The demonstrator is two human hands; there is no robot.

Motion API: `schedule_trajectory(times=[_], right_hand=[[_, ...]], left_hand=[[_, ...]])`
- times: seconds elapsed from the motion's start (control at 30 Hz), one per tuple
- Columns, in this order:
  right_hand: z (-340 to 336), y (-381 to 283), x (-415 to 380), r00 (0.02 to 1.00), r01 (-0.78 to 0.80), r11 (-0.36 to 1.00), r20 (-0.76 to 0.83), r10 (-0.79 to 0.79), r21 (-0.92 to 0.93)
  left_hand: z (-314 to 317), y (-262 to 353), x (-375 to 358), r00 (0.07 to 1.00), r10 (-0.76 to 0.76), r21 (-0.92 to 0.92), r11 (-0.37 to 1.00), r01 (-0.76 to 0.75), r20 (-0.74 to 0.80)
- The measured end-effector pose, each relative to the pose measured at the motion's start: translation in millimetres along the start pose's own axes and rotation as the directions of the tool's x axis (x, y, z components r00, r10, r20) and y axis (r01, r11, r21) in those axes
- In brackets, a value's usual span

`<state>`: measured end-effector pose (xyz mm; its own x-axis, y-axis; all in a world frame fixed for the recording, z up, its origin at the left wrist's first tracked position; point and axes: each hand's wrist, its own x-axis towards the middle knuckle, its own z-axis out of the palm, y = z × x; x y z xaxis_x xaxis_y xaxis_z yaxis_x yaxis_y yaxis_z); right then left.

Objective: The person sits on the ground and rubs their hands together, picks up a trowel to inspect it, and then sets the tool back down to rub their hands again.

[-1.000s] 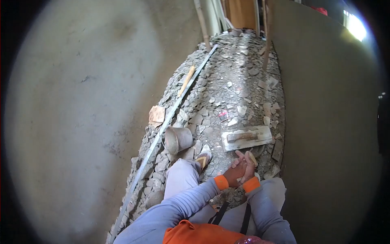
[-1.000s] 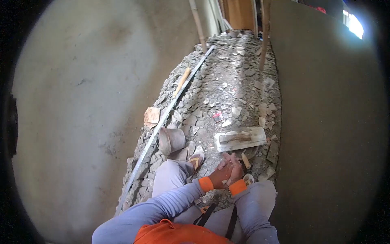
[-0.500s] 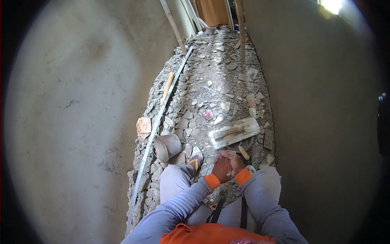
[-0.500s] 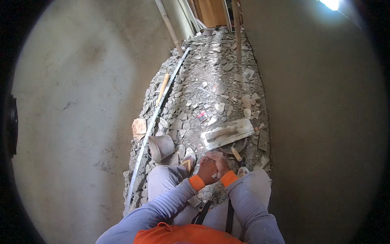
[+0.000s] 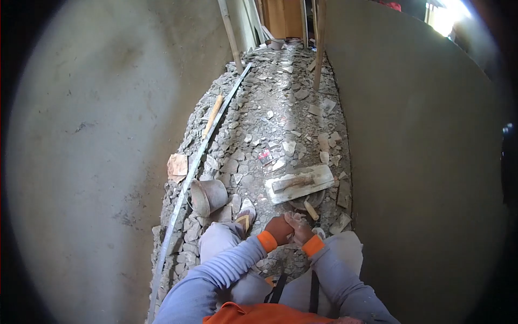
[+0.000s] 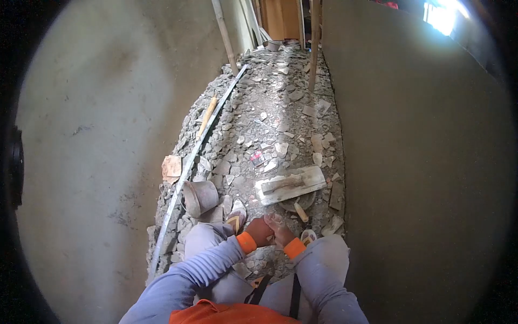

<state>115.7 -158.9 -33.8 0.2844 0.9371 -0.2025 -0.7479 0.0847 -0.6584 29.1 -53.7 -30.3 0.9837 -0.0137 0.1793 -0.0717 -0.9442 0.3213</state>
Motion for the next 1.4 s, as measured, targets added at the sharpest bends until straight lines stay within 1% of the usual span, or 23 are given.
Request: schedule_trajectory(times=[0.1,0.13,0.2,0.3,0.4,0.5,0.57,0.6,0.67,0.7,0.73,0.77,0.83,0.9,0.93,0.97,1.0,1.07,1.1,1.2,1.23,1.33,1.4], right_hand=[[-21.1,17.7,9.5,0.997,0.026,0.999,-0.074,-0.028,-0.027],[-27.2,20.5,7.7,0.989,-0.011,1.000,-0.146,0.008,-0.023],[18.7,-6.3,-4.4,0.957,-0.083,0.997,-0.281,0.077,-0.008],[-9.2,1.4,-2.8,0.980,-0.108,0.991,-0.178,0.094,-0.075],[-2.1,1.1,-6.2,0.978,-0.092,0.990,-0.198,0.069,-0.110],[11.9,0.0,-11.2,0.981,0.006,0.978,-0.186,-0.046,-0.209],[10.6,6.2,-9.7,0.979,0.073,0.933,-0.151,-0.134,-0.351],[6.7,6.6,-9.9,0.983,0.061,0.916,-0.138,-0.125,-0.397],[3.1,2.6,-11.7,0.990,-0.004,0.894,-0.126,-0.059,-0.449],[3.7,-0.1,-14.7,0.991,-0.006,0.875,-0.120,-0.060,-0.485],[4.4,-2.9,-17.6,0.992,-0.008,0.854,-0.115,-0.061,-0.520],[10.2,-3.4,-18.3,0.988,0.043,0.811,-0.095,-0.121,-0.584],[20.9,-11.3,-21.7,0.988,0.036,0.774,-0.094,-0.123,-0.633],[44.0,-24.5,-34.7,0.991,-0.083,0.795,-0.136,0.000,-0.601],[27.9,-14.3,-34.0,0.994,-0.033,0.741,-0.097,-0.043,-0.670],[13.9,-5.2,-33.3,0.995,0.016,0.680,-0.057,-0.085,-0.733],[1.2,2.5,-37.0,0.997,-0.016,0.650,-0.059,-0.045,-0.760],[-4.0,3.2,-41.1,0.997,-0.074,0.585,-0.067,0.034,-0.808],[2.2,2.3,-43.7,1.000,0.003,0.564,-0.008,-0.017,-0.826],[23.9,-10.4,-47.2,1.000,0.015,0.573,0.017,-0.002,-0.820],[40.3,-25.0,-54.1,0.992,-0.079,0.601,-0.004,0.125,-0.796],[45.9,-28.6,-53.1,0.998,0.023,0.570,0.055,0.039,-0.821],[24.2,-21.0,-45.4,0.998,0.057,0.523,0.053,-0.022,-0.850]], left_hand=[[-7.2,1.4,3.9,0.986,-0.046,-0.065,0.996,0.057,0.162],[-4.6,-0.7,4.4,0.990,-0.019,-0.098,0.995,0.033,0.138],[-1.6,-5.4,5.7,0.996,0.028,-0.156,0.988,-0.014,0.085],[-7.1,-2.9,8.8,0.999,-0.011,-0.200,0.980,0.003,-0.039],[1.5,-7.4,10.3,0.997,-0.070,-0.242,0.968,0.060,-0.034],[-10.4,-10.2,10.8,0.994,-0.043,-0.256,0.964,0.067,0.099],[-14.0,-9.9,15.0,0.982,-0.055,-0.355,0.928,0.118,0.183],[-16.1,-9.4,17.9,0.973,-0.053,-0.401,0.905,0.142,0.226],[-21.6,-10.3,20.8,0.979,0.021,-0.470,0.879,0.078,0.202],[-23.7,-10.3,21.1,0.980,0.062,-0.503,0.863,0.043,0.190],[-24.7,-9.3,21.1,0.981,0.089,-0.493,0.870,0.006,0.170],[-25.8,-9.4,21.6,0.982,0.119,-0.480,0.877,-0.034,0.149],[-28.7,-11.8,24.4,0.977,0.196,-0.484,0.865,-0.132,0.083],[-32.7,-10.6,28.1,0.967,0.222,-0.528,0.840,-0.124,0.127],[-32.8,-8.5,26.7,0.961,0.234,-0.550,0.827,-0.115,0.150],[-6.4,-15.8,25.0,0.966,0.251,-0.581,0.795,-0.172,0.057],[20.1,-23.1,23.4,0.964,0.265,-0.602,0.764,-0.233,-0.037],[4.7,-16.5,26.0,0.943,0.326,-0.678,0.709,-0.195,0.070],[0.9,-15.5,28.4,0.928,0.353,-0.698,0.695,-0.172,0.123],[-6.9,-15.8,24.7,0.912,0.408,-0.751,0.590,-0.298,-0.041],[-18.4,-12.3,24.5,0.928,0.371,-0.787,0.583,-0.201,0.038],[-20.8,-16.1,29.8,0.917,0.399,-0.728,0.625,-0.280,-0.010],[-33.8,-13.6,25.4,0.942,0.335,-0.615,0.746,-0.254,0.016]])
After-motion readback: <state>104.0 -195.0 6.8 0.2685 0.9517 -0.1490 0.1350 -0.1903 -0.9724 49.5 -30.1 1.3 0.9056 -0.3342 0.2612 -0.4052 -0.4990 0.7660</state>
